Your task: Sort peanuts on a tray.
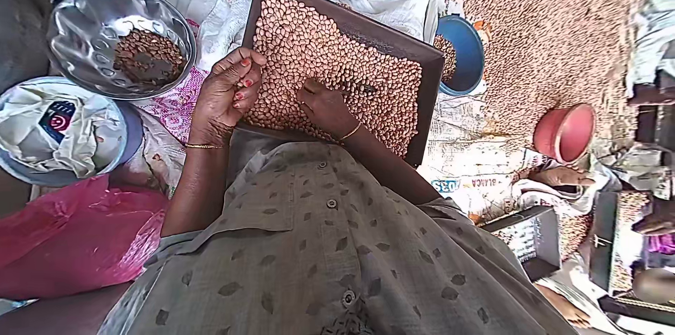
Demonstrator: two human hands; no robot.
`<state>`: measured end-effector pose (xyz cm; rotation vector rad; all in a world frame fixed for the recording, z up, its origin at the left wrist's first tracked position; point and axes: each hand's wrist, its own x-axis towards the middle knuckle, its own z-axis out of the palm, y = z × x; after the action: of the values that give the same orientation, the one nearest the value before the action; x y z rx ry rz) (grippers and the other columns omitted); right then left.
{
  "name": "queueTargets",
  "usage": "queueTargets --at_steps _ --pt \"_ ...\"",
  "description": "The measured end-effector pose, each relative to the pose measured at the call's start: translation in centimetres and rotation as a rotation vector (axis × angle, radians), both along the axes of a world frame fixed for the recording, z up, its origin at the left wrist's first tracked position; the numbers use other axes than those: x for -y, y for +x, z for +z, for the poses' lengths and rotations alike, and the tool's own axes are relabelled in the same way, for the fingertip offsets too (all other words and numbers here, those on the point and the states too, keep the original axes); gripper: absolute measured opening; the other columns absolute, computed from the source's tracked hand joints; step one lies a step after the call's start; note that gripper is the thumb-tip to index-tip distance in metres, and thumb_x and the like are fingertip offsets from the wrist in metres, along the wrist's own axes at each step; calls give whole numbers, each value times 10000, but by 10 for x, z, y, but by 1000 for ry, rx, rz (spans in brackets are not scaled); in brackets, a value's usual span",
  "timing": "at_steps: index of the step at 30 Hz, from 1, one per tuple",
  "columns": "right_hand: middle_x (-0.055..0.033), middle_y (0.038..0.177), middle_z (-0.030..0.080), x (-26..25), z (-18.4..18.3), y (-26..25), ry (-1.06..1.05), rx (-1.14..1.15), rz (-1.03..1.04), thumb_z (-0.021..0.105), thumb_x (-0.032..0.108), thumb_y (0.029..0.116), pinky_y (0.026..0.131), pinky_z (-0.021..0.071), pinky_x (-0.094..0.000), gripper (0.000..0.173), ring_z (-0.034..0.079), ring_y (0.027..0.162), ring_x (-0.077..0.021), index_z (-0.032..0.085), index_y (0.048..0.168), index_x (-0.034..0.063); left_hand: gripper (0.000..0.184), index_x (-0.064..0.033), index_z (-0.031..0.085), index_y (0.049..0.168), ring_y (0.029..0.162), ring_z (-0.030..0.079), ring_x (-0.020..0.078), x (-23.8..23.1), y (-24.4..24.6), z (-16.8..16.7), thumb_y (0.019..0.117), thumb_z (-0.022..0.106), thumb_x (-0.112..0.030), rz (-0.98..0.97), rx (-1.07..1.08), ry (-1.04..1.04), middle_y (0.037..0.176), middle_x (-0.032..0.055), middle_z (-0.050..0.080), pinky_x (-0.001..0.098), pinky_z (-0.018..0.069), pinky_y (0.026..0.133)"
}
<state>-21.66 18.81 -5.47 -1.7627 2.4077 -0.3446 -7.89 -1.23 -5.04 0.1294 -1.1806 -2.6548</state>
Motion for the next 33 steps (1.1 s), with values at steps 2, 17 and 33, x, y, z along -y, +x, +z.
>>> queueTargets --at_steps 2,17,33 --pt "-206 1160 669 0 0 1 21 -17 14 628 86 962 730 588 -469 185 682 1041 -382 731 1097 15 290 -147 643 1101 451 402 -27 0 0 2 1091 353 -156 7 25 -24 666 -105 512 107 324 389" --pt "-177 1026 712 25 52 8 -657 572 -16 618 -29 927 693 592 -262 249 680 780 -130 688 1153 -105 603 -121 617 1237 475 401 -28 -3 -1 2 1116 105 -415 -174 114 -195 858 -57 646 110 305 397" --pt "-228 1219 659 -61 24 -83 17 195 -232 732 23 866 999 506 -554 182 619 1167 -401 758 1045 6 315 -137 620 938 436 413 -22 2 3 -3 1110 365 -202 7 -100 139 615 -98 484 107 344 391"
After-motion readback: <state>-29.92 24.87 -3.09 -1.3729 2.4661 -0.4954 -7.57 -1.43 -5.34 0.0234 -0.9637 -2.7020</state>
